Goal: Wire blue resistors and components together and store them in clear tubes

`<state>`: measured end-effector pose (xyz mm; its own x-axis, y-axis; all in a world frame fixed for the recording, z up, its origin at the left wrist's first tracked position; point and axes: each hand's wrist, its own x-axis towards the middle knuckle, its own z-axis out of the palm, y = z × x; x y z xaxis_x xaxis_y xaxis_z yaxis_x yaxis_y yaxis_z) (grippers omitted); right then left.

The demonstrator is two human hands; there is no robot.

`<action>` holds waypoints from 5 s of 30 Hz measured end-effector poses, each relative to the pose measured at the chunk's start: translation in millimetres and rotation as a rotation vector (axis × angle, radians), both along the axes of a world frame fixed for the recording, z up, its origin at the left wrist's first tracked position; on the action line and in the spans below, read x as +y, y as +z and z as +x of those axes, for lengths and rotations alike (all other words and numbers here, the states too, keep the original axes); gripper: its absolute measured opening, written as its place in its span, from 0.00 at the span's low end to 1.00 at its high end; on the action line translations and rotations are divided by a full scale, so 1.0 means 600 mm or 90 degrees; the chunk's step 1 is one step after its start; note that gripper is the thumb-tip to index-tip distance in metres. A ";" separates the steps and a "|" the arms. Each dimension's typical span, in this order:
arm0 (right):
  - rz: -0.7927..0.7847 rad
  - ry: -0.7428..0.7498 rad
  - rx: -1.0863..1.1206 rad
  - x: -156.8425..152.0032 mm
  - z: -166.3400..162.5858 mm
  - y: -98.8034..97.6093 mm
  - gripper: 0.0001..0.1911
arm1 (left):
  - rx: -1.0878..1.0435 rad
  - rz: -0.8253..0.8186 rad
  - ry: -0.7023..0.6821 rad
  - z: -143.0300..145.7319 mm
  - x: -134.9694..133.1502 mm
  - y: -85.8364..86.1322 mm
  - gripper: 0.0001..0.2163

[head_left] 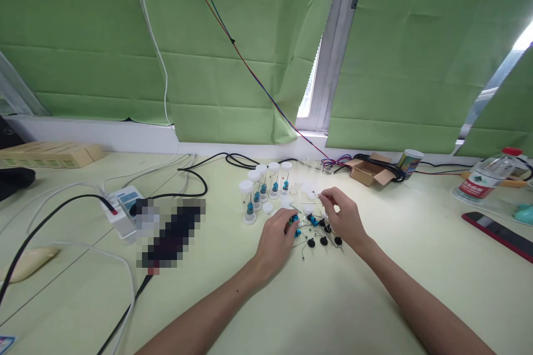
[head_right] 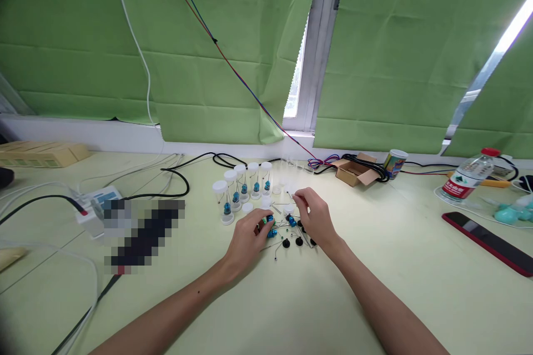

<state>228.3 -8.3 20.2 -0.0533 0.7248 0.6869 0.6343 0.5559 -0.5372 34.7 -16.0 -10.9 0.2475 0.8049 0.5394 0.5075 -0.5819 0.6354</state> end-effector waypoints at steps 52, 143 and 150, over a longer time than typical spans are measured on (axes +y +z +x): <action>0.050 0.093 -0.090 0.002 -0.006 -0.010 0.06 | 0.016 -0.023 -0.011 -0.002 0.000 0.002 0.09; -0.151 0.131 0.189 -0.038 -0.061 -0.015 0.13 | -0.030 -0.002 -0.066 0.005 -0.015 0.010 0.09; -0.177 0.135 0.218 -0.035 -0.060 -0.017 0.13 | -0.034 -0.014 -0.058 0.006 -0.017 0.009 0.08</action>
